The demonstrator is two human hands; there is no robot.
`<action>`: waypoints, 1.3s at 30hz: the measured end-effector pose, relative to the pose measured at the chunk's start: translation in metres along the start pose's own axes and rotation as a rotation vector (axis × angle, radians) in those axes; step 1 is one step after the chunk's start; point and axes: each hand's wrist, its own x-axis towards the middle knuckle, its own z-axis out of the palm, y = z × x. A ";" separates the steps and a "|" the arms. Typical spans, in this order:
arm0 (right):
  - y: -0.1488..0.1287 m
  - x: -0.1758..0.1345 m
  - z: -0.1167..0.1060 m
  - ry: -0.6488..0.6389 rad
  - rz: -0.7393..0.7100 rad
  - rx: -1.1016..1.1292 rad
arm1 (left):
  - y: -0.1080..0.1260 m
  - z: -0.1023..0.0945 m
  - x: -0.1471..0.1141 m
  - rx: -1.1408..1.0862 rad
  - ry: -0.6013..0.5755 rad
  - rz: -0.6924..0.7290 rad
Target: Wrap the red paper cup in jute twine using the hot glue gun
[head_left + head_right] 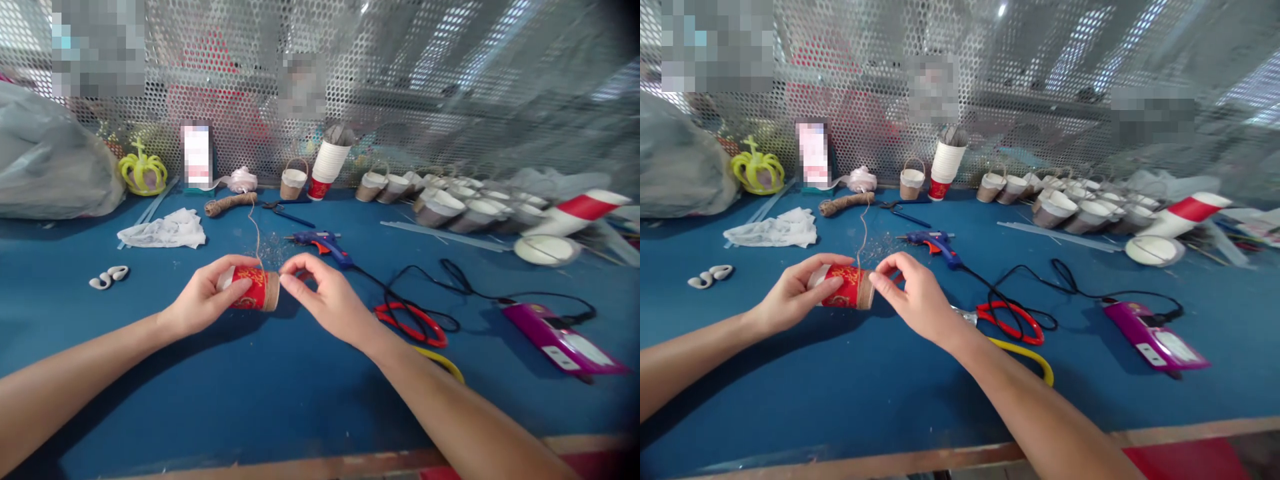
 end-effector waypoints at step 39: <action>0.060 0.046 -0.061 0.149 0.483 -0.294 | -0.001 -0.004 -0.005 0.575 -0.128 0.289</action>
